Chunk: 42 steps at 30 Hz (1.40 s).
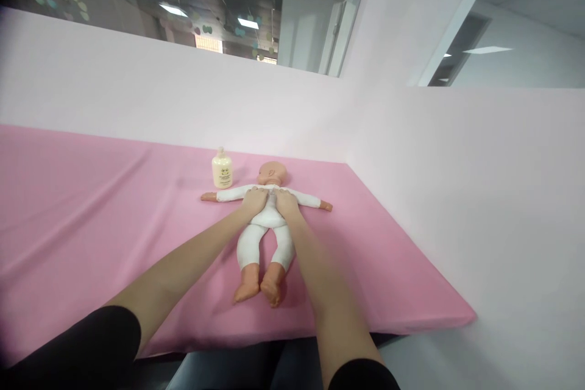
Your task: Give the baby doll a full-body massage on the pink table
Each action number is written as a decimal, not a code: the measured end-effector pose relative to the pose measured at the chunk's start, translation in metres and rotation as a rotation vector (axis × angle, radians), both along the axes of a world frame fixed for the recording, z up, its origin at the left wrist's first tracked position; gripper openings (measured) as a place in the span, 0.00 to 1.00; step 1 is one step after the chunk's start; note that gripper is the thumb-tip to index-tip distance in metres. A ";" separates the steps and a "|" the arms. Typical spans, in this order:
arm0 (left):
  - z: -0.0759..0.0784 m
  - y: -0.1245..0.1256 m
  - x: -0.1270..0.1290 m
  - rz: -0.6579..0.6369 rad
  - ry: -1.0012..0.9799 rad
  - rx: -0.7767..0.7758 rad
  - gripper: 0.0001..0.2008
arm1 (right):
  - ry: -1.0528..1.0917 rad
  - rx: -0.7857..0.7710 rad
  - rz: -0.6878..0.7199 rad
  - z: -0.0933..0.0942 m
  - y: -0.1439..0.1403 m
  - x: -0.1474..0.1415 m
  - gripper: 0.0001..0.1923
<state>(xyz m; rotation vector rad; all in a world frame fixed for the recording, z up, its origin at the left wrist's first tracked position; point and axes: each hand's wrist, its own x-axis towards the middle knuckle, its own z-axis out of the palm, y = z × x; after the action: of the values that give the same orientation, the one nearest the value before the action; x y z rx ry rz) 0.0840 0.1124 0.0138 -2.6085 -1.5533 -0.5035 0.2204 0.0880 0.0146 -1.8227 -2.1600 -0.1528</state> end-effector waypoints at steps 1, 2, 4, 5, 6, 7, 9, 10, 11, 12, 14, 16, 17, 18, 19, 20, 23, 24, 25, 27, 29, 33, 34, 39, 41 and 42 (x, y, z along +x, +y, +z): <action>-0.001 -0.001 -0.001 0.002 -0.006 -0.004 0.16 | 0.006 0.000 0.004 0.000 -0.002 0.000 0.22; -0.003 -0.002 -0.002 0.003 -0.015 -0.007 0.16 | 0.024 0.005 0.016 -0.001 -0.005 0.000 0.22; -0.007 -0.006 -0.007 -0.001 -0.033 -0.007 0.18 | 0.084 0.022 0.053 -0.004 -0.012 0.001 0.22; -0.011 -0.009 -0.011 -0.008 -0.047 -0.007 0.19 | 0.128 0.035 0.077 -0.006 -0.017 0.003 0.22; -0.014 -0.014 -0.017 -0.021 -0.064 -0.010 0.20 | 0.169 0.044 0.098 -0.009 -0.022 0.006 0.22; -0.018 -0.019 -0.023 -0.042 -0.082 -0.015 0.21 | 0.200 0.055 0.112 -0.012 -0.029 0.009 0.22; -0.025 -0.033 -0.036 -0.117 -0.160 -0.058 0.22 | 0.310 0.061 0.167 -0.017 -0.044 0.014 0.22; -0.027 -0.041 -0.042 -0.145 -0.178 -0.083 0.23 | 0.347 0.053 0.174 -0.019 -0.051 0.017 0.22; -0.029 -0.049 -0.048 -0.149 -0.187 -0.099 0.23 | 0.366 0.038 0.168 -0.020 -0.059 0.018 0.21; -0.029 -0.057 -0.052 -0.158 -0.176 -0.109 0.24 | 0.367 0.028 0.165 -0.021 -0.066 0.019 0.21; -0.025 -0.071 -0.058 -0.231 -0.156 -0.082 0.23 | 0.346 0.041 0.179 -0.021 -0.076 0.018 0.20; -0.016 -0.077 -0.058 -0.293 -0.150 -0.060 0.20 | 0.331 0.044 0.182 -0.017 -0.080 0.015 0.20; -0.010 -0.077 -0.056 -0.297 -0.150 -0.080 0.18 | 0.337 0.032 0.174 -0.015 -0.080 0.014 0.19; -0.004 -0.075 -0.053 -0.285 -0.152 -0.119 0.17 | 0.351 0.013 0.160 -0.011 -0.078 0.013 0.19; 0.002 -0.071 -0.049 -0.261 -0.151 -0.164 0.15 | 0.369 -0.009 0.142 -0.008 -0.075 0.012 0.19; 0.007 -0.066 -0.045 -0.223 -0.143 -0.195 0.14 | 0.383 -0.034 0.121 -0.004 -0.071 0.011 0.18; 0.015 -0.046 -0.031 -0.131 -0.098 -0.230 0.11 | 0.386 -0.092 0.080 0.004 -0.056 0.011 0.17; 0.015 -0.040 -0.027 -0.106 -0.089 -0.227 0.11 | 0.381 -0.106 0.071 0.006 -0.051 0.011 0.17; 0.015 -0.033 -0.024 -0.087 -0.082 -0.221 0.12 | 0.375 -0.119 0.059 0.008 -0.046 0.011 0.17; 0.013 -0.023 -0.019 -0.064 -0.069 -0.205 0.14 | 0.355 -0.139 0.011 0.010 -0.037 0.011 0.17; 0.010 -0.013 -0.016 -0.051 -0.048 -0.196 0.13 | 0.299 -0.165 -0.038 0.011 -0.028 0.011 0.17; 0.004 0.002 -0.011 -0.041 -0.023 -0.196 0.12 | 0.188 -0.209 -0.061 0.014 -0.016 0.010 0.15; 0.003 0.005 -0.010 -0.044 -0.021 -0.200 0.13 | 0.174 -0.215 -0.066 0.015 -0.013 0.010 0.14; 0.002 0.018 -0.008 -0.070 -0.020 -0.207 0.15 | 0.107 -0.268 -0.084 0.017 0.004 0.009 0.13; 0.004 0.022 -0.007 -0.079 -0.021 -0.221 0.15 | 0.075 -0.291 -0.076 0.017 0.013 0.009 0.15; 0.005 0.025 -0.006 -0.082 -0.027 -0.237 0.15 | 0.063 -0.298 -0.074 0.018 0.017 0.009 0.16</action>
<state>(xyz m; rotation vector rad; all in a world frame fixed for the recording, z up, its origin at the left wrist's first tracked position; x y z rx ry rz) 0.0777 0.1371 0.0184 -2.8610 -1.6104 -0.3820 0.2293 0.1050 0.0321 -2.0365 -2.1661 0.2196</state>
